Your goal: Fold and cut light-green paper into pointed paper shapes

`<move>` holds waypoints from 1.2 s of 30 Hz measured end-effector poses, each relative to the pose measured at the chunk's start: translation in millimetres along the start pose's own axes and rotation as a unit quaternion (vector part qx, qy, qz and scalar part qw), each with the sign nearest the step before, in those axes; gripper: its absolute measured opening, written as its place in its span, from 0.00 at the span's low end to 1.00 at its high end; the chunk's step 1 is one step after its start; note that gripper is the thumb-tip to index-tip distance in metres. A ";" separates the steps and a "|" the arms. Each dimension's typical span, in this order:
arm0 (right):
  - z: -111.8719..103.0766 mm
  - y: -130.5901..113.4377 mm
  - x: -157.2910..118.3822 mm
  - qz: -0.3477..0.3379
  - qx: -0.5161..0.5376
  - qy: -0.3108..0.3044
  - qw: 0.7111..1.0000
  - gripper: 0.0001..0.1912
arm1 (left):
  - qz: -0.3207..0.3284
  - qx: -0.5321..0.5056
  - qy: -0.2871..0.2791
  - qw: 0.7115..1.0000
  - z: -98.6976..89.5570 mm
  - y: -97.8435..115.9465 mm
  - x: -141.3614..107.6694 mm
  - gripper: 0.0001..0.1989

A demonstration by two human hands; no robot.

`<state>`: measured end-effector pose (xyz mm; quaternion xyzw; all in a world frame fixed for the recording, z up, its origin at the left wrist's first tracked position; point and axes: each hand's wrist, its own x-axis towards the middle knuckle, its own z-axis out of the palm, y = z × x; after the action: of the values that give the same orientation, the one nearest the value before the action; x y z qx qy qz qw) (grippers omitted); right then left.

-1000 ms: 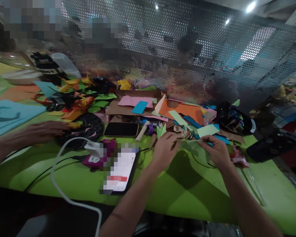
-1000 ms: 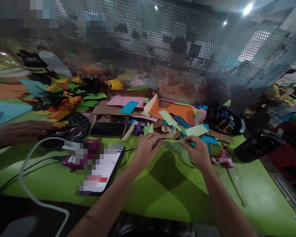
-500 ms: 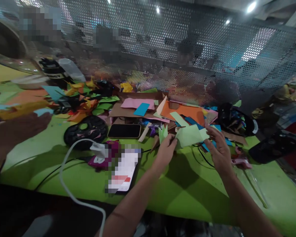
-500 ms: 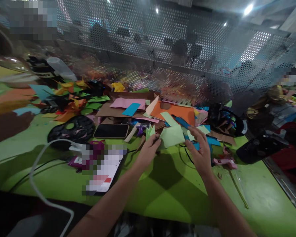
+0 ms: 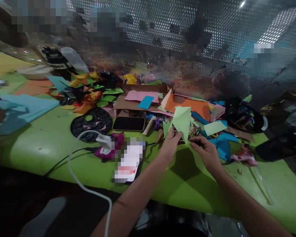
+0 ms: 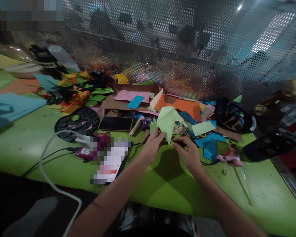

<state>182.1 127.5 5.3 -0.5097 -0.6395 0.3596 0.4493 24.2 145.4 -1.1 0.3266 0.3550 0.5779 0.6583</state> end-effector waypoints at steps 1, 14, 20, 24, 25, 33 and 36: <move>0.3 2.0 0.4 0.009 0.010 -0.003 1.000 0.11 | 0.004 0.008 0.000 1.000 0.0 -0.4 -0.1 0.12; 4.9 12.7 2.1 0.013 -0.001 0.006 1.000 0.12 | 0.015 0.039 -0.007 0.999 1.3 -8.2 1.7 0.14; 4.7 7.5 2.3 -0.029 -0.066 0.044 0.996 0.08 | 0.005 0.047 -0.014 0.999 3.2 -8.0 -0.3 0.16; 3.8 6.0 3.0 -0.012 -0.059 0.063 0.996 0.09 | -0.019 0.069 -0.044 0.996 6.2 -4.6 -4.4 0.15; 3.7 5.7 3.2 -0.009 -0.057 0.065 0.996 0.09 | -0.021 0.077 -0.049 0.996 6.5 -4.1 -5.0 0.14; 3.5 9.6 4.4 0.055 0.037 0.030 0.997 0.11 | 0.001 0.131 -0.036 0.991 4.1 -3.9 -3.9 0.09; 3.0 12.9 4.6 0.093 0.105 0.017 0.990 0.12 | 0.003 0.133 -0.044 0.990 4.6 -3.0 -4.1 0.09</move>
<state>183.2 134.8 -6.5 -0.5226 -0.5404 0.4563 0.4760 29.4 140.9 -0.8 0.4376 0.3983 0.5121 0.6226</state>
